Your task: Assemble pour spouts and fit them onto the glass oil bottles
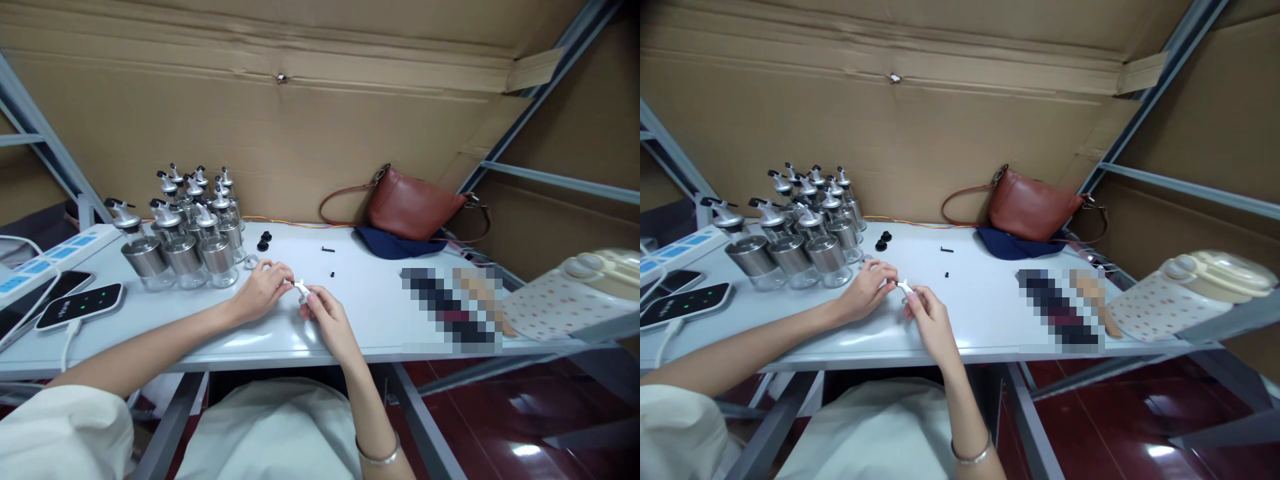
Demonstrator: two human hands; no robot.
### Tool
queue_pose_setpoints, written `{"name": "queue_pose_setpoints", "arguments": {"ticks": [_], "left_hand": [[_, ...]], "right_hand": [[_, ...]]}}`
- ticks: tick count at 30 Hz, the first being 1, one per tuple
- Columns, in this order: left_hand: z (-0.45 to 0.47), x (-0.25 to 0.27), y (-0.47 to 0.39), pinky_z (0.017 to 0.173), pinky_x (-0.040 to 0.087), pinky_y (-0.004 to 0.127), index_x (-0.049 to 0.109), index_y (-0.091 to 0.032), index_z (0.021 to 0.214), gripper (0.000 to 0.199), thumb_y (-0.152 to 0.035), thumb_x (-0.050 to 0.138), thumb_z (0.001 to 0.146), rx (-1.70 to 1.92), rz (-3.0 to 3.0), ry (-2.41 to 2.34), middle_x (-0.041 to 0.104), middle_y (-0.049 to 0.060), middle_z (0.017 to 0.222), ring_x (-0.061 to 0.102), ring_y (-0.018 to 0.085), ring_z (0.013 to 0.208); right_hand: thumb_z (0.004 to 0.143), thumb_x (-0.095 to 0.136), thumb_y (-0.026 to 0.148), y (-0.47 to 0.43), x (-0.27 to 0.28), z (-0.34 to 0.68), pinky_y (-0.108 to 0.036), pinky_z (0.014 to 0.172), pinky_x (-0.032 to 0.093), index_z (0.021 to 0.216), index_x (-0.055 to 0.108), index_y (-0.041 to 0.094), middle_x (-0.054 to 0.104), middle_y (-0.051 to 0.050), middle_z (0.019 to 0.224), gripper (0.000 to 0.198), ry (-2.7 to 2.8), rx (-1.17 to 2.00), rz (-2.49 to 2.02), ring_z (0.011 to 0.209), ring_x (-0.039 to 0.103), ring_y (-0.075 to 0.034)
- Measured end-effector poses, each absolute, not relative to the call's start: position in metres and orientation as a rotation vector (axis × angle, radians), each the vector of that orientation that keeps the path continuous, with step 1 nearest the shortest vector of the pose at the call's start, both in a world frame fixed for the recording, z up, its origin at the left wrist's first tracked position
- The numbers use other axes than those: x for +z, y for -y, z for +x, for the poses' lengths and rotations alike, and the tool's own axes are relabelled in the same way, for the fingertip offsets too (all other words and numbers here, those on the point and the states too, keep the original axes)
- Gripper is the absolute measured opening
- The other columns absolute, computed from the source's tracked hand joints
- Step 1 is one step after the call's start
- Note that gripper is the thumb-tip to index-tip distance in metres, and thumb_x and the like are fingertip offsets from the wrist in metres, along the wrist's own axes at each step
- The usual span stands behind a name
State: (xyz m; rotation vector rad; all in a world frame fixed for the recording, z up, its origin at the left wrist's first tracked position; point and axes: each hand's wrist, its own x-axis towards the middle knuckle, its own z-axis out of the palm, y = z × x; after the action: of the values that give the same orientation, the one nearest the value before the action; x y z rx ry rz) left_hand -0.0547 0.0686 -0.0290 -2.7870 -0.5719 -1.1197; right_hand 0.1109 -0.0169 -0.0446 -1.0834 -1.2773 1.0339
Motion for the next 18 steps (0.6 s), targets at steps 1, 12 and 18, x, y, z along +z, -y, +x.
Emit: {"name": "queue_pose_setpoints", "arguments": {"ticks": [1, 12, 18], "left_hand": [[-0.0550, -0.0290, -0.0697, 0.084, 0.034, 0.034, 0.051, -0.017, 0.094, 0.022, -0.023, 0.030, 0.098, -1.066, -2.765, 0.527, 0.064, 0.003, 0.086, 0.057, 0.014, 0.081], [-0.0555, -0.0261, -0.0663, 0.076, 0.028, 0.032, 0.052, -0.015, 0.085, 0.030, -0.021, 0.025, 0.098, -1.028, -2.744, 0.535, 0.059, 0.001, 0.074, 0.049, 0.012, 0.065], [-0.0535, -0.0281, -0.0637, 0.077, 0.028, 0.033, 0.051, -0.016, 0.084, 0.038, -0.031, 0.019, 0.099, -1.046, -3.008, 0.652, 0.057, 0.001, 0.075, 0.048, 0.013, 0.067]], "right_hand": [[0.084, 0.051, 0.051, 0.0168, -0.0450, 0.1115, -0.027, 0.063, 0.042, 0.090, 0.060, 0.018, 0.056, 0.002, 0.063, 0.034, 1.263, 1.029, -1.081, 0.060, 0.052, -0.014], [0.087, 0.052, 0.039, 0.0196, -0.0467, 0.1103, -0.030, 0.077, 0.044, 0.103, 0.054, 0.021, 0.062, 0.001, 0.077, 0.025, 1.362, 1.027, -1.060, 0.075, 0.061, -0.016], [0.082, 0.059, 0.033, 0.0182, -0.0488, 0.1123, -0.028, 0.072, 0.042, 0.099, 0.056, 0.021, 0.062, -0.001, 0.084, 0.021, 1.397, 0.930, -1.090, 0.074, 0.055, -0.016]]}}
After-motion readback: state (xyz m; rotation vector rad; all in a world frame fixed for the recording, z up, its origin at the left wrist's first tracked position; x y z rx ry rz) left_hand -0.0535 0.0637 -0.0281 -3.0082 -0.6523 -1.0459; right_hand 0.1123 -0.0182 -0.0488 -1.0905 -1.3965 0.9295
